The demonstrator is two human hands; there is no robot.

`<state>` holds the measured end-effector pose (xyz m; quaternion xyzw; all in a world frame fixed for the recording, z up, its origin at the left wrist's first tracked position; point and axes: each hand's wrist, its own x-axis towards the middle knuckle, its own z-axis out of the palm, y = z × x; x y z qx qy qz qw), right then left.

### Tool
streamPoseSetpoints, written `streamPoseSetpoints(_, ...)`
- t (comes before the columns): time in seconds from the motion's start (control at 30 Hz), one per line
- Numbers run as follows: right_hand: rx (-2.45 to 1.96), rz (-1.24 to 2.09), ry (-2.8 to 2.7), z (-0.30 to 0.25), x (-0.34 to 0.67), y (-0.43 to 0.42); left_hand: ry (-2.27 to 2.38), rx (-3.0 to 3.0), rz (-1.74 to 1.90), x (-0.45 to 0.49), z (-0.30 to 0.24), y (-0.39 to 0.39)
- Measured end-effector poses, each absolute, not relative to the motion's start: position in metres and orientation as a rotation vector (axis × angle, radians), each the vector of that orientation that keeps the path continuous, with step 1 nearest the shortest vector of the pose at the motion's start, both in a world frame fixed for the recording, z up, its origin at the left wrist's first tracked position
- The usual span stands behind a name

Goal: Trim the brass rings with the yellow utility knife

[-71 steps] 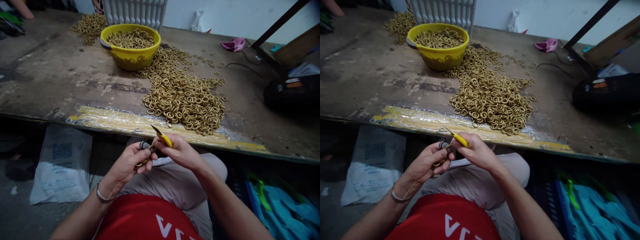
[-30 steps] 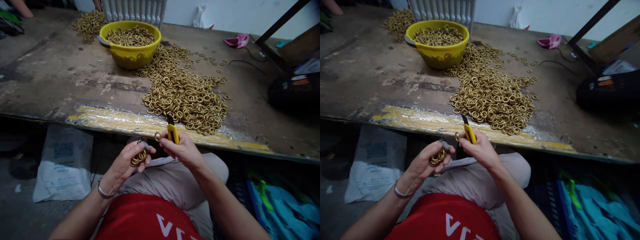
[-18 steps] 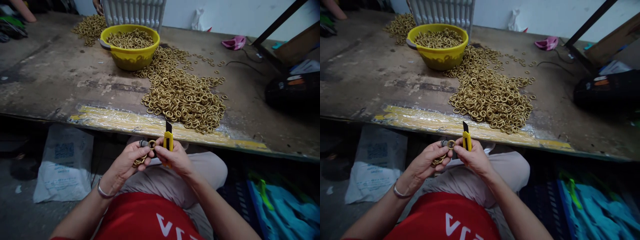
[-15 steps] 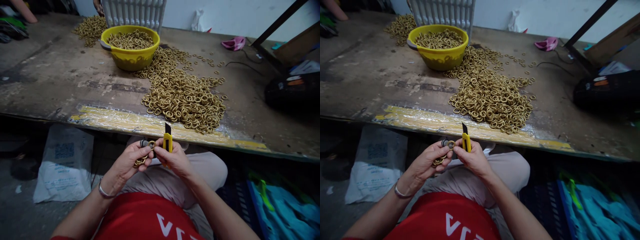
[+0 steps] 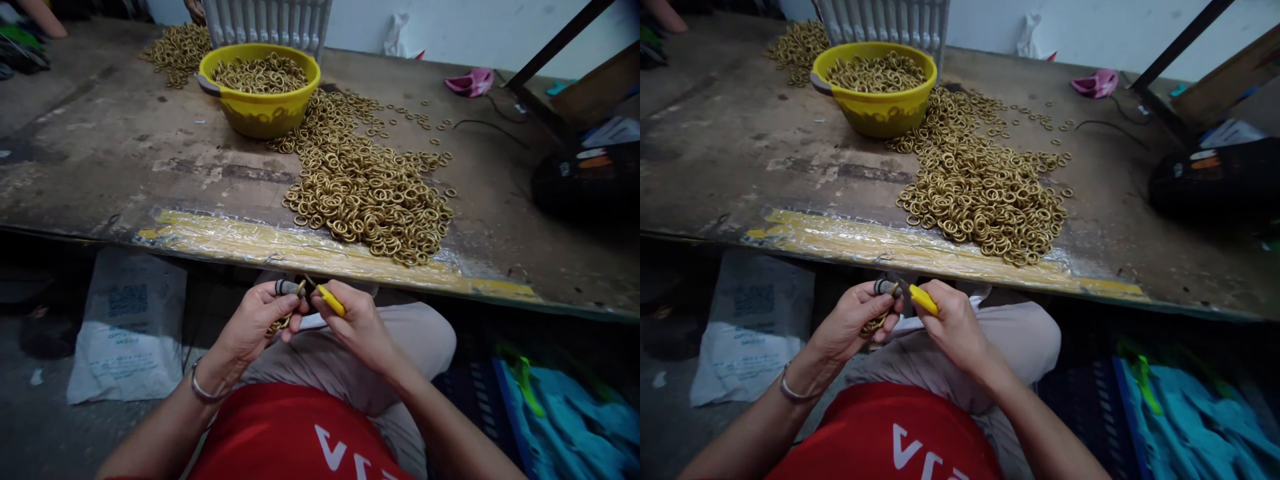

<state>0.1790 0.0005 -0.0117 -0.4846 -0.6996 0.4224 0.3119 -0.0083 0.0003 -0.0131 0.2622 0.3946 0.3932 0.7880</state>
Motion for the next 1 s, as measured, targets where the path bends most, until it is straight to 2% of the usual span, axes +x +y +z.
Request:
streamPoseSetpoints(0.43, -1.532, 0.381, -2.442, -0.007, 0.183, -0.009, 0.871, 0.619, 0.903, -0.004, -0.015, 0.0)
streamPoseSetpoints(0.87, -1.736, 0.083, -2.567, -0.001, 0.173, 0.002, 0.983, 0.767, 0.954, -0.007, -0.011, -0.001)
streamPoseSetpoints(1.0, -2.073, -0.012, -2.448, -0.005, 0.187, 0.026, 0.963, 0.787, 0.83, -0.018, -0.007, -0.006)
